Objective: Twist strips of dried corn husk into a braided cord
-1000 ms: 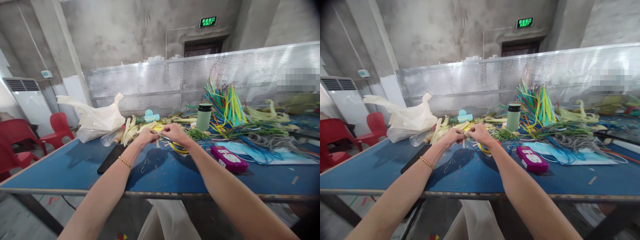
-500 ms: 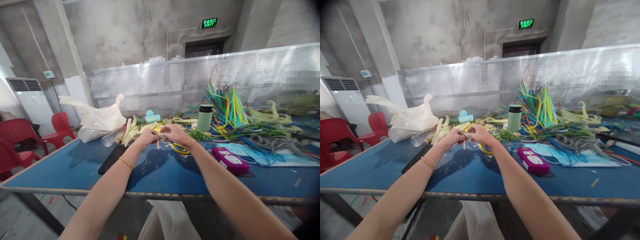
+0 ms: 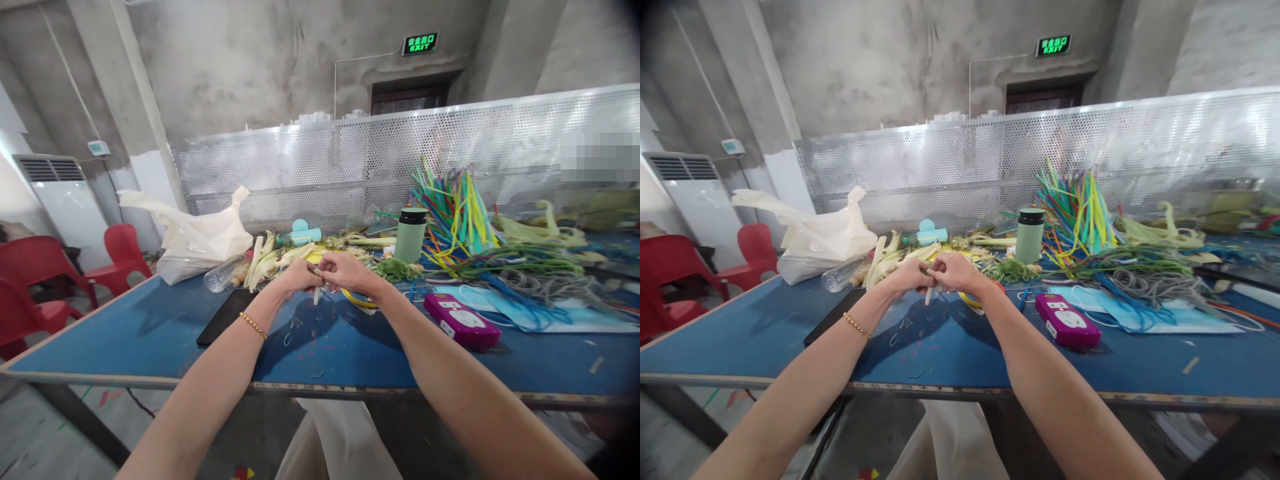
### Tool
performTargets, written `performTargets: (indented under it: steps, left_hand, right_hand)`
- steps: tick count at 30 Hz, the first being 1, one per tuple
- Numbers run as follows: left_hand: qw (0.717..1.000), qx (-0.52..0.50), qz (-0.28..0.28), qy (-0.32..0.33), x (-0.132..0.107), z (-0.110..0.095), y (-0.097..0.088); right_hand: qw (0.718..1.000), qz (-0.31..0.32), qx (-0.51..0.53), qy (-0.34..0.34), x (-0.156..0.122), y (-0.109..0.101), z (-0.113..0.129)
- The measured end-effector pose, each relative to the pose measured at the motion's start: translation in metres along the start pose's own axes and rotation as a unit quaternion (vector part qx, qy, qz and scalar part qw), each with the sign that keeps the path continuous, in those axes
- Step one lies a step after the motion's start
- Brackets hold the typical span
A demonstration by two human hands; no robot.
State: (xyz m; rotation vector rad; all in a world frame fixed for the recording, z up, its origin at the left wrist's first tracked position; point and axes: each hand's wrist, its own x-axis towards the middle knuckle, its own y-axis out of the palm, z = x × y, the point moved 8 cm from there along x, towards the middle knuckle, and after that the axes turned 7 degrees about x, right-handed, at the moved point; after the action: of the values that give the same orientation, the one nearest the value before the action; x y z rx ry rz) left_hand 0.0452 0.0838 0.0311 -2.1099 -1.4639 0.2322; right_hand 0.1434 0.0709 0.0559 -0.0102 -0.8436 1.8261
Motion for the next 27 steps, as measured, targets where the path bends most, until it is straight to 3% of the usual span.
performTargets:
  steps: [7, 12, 15, 18, 23, 27]
  left_hand:
    - [1.000, 0.014, -0.004, 0.004, -0.003, -0.005, 0.000]
    - [0.999, 0.039, 0.023, 0.020, -0.008, -0.010, 0.005]
    - [0.998, 0.040, 0.038, 0.009, -0.008, -0.007, 0.008]
    - [0.997, -0.028, 0.066, 0.011, -0.008, -0.008, 0.012]
    - [0.983, -0.175, 0.044, 0.019, -0.006, -0.013, 0.004]
    - [0.966, -0.254, 0.023, 0.050, -0.002, -0.015, -0.004]
  right_hand:
    - [0.984, -0.075, -0.075, -0.146, -0.002, -0.017, 0.031]
    - [0.983, -0.083, -0.022, -0.159, 0.000, -0.019, 0.030]
    - [0.986, -0.084, 0.005, -0.144, 0.001, -0.016, 0.025]
    - [0.990, -0.084, 0.024, -0.109, 0.003, -0.018, 0.020]
    - [0.976, -0.198, 0.085, -0.037, -0.002, -0.053, 0.007]
    - [0.982, -0.118, 0.148, 0.010, -0.002, -0.044, -0.001]
